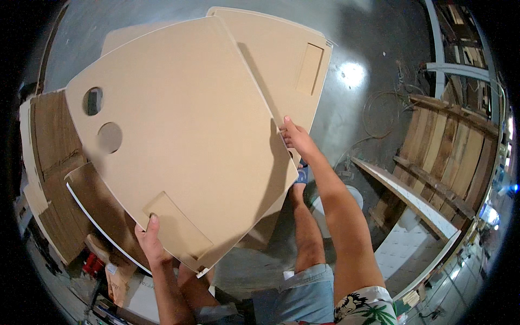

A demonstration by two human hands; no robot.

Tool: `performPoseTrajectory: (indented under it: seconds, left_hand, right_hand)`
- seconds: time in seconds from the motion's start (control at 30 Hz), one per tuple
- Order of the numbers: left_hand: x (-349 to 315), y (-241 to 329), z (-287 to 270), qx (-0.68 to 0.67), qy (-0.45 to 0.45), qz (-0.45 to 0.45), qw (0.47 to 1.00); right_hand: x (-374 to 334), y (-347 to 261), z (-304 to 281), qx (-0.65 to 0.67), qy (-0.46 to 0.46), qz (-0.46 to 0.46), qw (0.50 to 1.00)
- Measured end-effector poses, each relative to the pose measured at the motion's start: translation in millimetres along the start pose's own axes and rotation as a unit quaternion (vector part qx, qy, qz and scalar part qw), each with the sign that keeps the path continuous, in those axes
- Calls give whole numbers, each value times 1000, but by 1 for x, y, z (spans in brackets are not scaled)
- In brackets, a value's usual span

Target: The person picks up and stacks several light-colored wooden boards with cutouts on the floor. They repeatedly lift, align, and place the boards into a pile, occasionally adjusting their position.

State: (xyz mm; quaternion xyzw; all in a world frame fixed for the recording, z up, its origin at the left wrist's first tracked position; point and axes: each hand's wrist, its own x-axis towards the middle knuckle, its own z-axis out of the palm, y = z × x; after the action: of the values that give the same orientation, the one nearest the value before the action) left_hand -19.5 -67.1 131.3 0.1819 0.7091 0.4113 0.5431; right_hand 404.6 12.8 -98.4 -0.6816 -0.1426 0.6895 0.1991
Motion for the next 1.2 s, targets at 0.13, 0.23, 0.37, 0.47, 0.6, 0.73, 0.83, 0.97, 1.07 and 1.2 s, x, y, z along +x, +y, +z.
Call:
performPoseTrajectory:
  seconds: [0.13, 0.23, 0.37, 0.47, 0.6, 0.73, 0.83, 0.97, 1.07, 1.2]
  left_hand:
    - [1, -8, 1, -23, -43, -21, 999]
    - [5, -17, 4, -30, -57, -44, 997]
    - [7, -25, 11, -34, -50, -60, 996]
    - [4, -31, 8, -4, -36, -62, 997]
    - [7, -32, 9, -24, -49, -58, 997]
    - [2, -23, 13, -9, -32, -32, 999]
    - [2, -24, 14, 2, -28, -17, 999]
    - [3, -19, 19, 19, -46, -1, 999]
    - [2, -21, 12, 38, -42, -19, 998]
    - [1, -25, 13, -3, -30, -51, 998]
  right_hand:
    - [-33, -8, 1, -80, 125, -69, 986]
    - [-42, -4, -13, -47, 155, -29, 986]
    - [-53, -2, -16, -87, 212, -69, 971]
    - [-30, 19, -36, 9, 201, -25, 979]
    - [25, 55, -56, -269, 383, -174, 866]
    - [51, 49, -51, -148, 213, -55, 964]
    - [61, 47, -34, -164, 214, -44, 962]
    - [73, 67, -48, -226, 357, -147, 895]
    - [43, 53, -22, -362, 487, -296, 738]
    - [-18, 26, 12, -150, 245, -212, 934]
